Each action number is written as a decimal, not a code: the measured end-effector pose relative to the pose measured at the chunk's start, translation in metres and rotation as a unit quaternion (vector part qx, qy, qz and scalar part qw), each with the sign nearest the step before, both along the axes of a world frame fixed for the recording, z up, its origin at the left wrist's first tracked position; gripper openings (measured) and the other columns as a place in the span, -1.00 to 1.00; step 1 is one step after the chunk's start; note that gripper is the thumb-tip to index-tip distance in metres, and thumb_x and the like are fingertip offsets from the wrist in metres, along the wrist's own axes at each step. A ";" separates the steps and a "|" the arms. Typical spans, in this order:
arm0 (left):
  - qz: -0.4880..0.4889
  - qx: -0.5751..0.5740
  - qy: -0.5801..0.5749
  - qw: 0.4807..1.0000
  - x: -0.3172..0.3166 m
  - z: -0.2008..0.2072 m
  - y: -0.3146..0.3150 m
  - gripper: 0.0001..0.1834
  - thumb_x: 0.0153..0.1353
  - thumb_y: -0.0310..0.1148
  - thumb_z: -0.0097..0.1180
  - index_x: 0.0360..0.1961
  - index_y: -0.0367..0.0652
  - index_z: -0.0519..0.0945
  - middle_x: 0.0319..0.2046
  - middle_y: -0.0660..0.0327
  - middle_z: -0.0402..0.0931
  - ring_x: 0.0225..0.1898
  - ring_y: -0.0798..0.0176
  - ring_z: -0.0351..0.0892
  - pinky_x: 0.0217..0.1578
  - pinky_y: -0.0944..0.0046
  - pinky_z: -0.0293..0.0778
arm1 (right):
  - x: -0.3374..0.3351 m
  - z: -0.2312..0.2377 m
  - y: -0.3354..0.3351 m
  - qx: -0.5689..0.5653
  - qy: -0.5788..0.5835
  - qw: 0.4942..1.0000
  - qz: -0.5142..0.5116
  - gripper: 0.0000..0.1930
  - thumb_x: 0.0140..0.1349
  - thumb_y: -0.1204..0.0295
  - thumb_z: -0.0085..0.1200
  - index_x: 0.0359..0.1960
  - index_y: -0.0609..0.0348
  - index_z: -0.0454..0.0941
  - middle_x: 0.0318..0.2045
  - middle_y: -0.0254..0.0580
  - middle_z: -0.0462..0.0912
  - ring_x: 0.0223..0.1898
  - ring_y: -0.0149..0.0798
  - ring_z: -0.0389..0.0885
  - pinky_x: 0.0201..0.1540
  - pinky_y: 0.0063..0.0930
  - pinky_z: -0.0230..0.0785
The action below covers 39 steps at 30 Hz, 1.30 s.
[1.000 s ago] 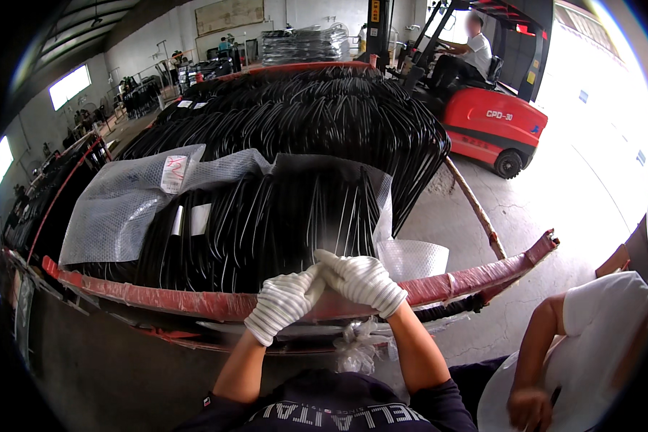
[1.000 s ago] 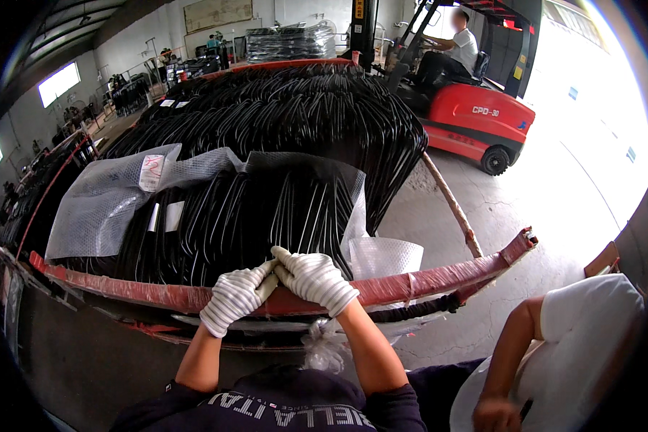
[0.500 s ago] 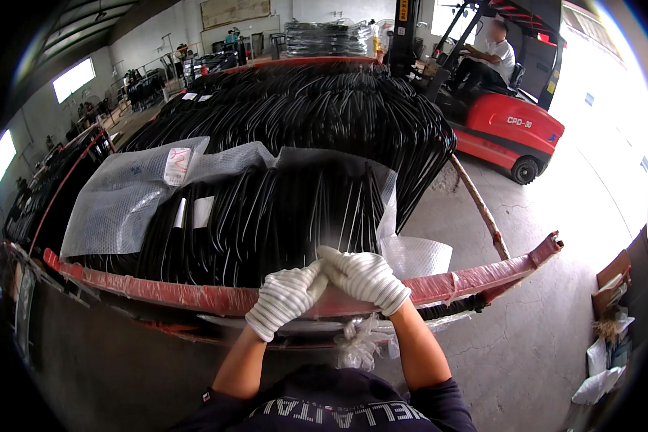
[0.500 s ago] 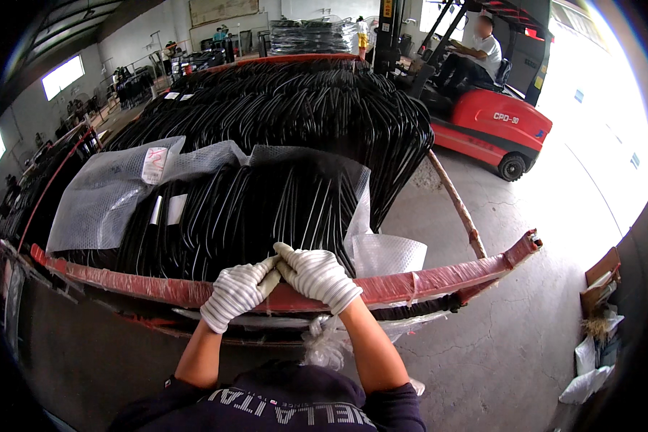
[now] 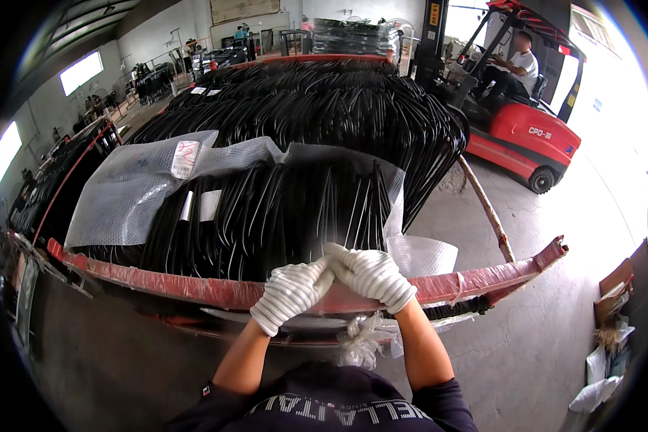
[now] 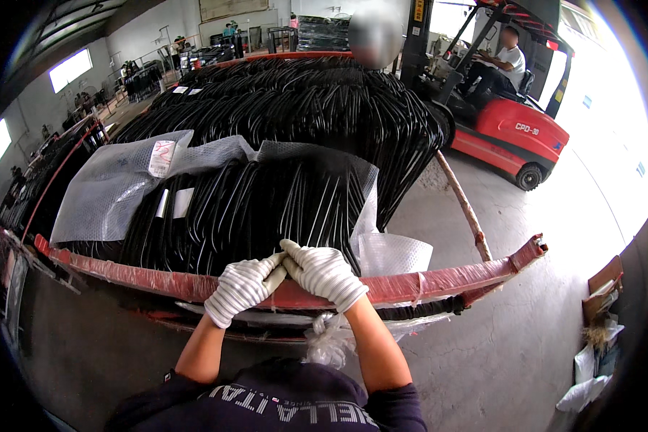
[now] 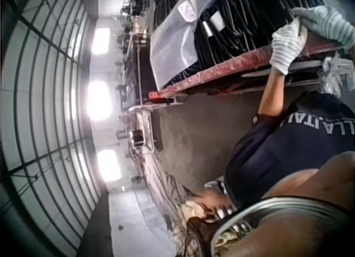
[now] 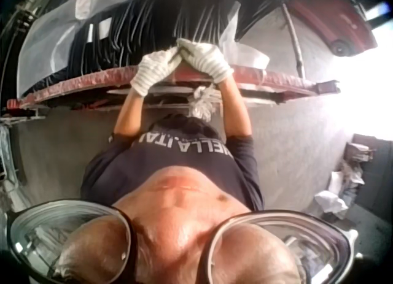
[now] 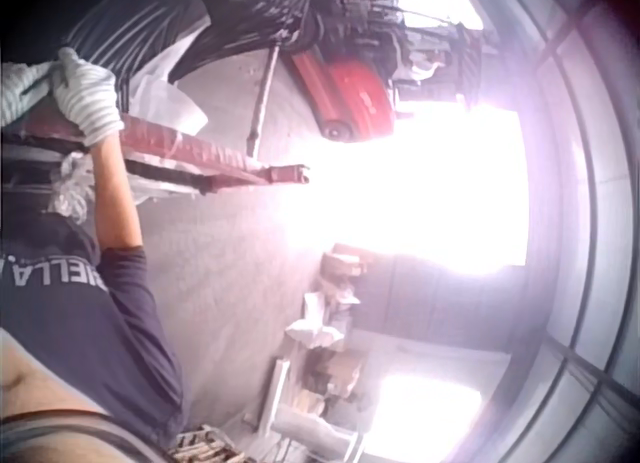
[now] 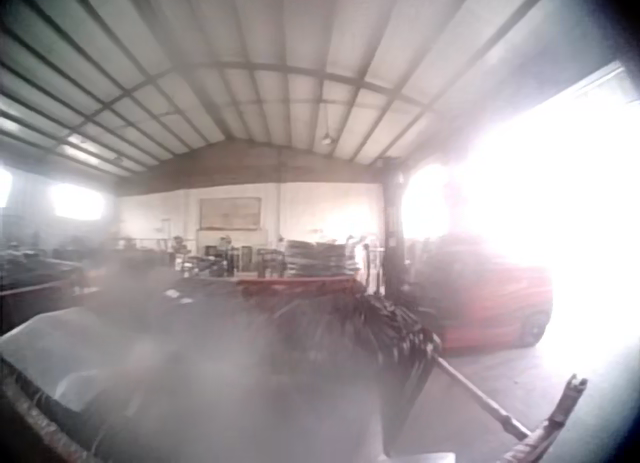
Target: The person organizes and counts curved black metal parts on a large industrial rack, handling bubble wrap and a small paper label with another person.
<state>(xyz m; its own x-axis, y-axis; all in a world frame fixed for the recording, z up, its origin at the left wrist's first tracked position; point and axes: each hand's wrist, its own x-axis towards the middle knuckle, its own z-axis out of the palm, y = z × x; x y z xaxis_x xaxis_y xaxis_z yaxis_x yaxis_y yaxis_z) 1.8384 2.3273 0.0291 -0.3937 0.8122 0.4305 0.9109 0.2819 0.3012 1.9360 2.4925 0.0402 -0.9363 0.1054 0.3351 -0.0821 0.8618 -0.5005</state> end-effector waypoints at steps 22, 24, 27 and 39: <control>-0.023 0.048 0.026 0.998 -0.004 -0.014 0.012 -0.70 0.20 -0.18 0.16 -0.15 -0.14 0.66 -0.60 0.09 0.61 -0.59 0.10 0.62 -0.50 0.14 0.57 | 0.005 -0.001 0.007 -0.001 -0.006 1.000 -0.007 -0.60 0.34 0.17 -0.09 0.09 0.13 0.49 -0.38 -0.03 0.68 -0.38 0.01 0.66 -0.31 -0.20 0.50; -0.006 0.022 0.021 1.000 -0.001 -0.007 0.005 -0.68 0.22 -0.17 0.14 -0.12 -0.14 0.66 -0.54 0.06 0.63 -0.52 0.10 0.65 -0.44 0.15 0.58 | 0.002 -0.002 0.004 -0.005 0.006 1.000 0.000 -0.60 0.34 0.17 -0.09 0.09 0.13 0.49 -0.39 -0.03 0.67 -0.38 0.01 0.65 -0.32 -0.19 0.50; 0.010 0.006 0.022 1.000 0.001 0.000 -0.001 -0.68 0.22 -0.18 0.13 -0.12 -0.16 0.66 -0.51 0.05 0.64 -0.50 0.10 0.65 -0.43 0.16 0.58 | -0.001 -0.002 0.001 0.031 0.015 0.999 0.009 -0.60 0.33 0.17 -0.08 0.08 0.13 0.49 -0.38 -0.02 0.67 -0.39 0.02 0.65 -0.32 -0.19 0.50; 0.006 0.011 0.006 1.000 0.001 -0.002 0.001 -0.68 0.29 -0.13 -0.02 -0.15 -0.09 0.61 -0.54 0.07 0.63 -0.52 0.02 0.65 -0.42 0.06 0.58 | -0.001 -0.002 -0.003 -0.031 0.024 0.999 -0.011 -0.64 0.30 0.20 0.02 0.04 0.09 0.55 -0.30 0.00 0.69 -0.28 -0.01 0.68 -0.23 -0.27 0.54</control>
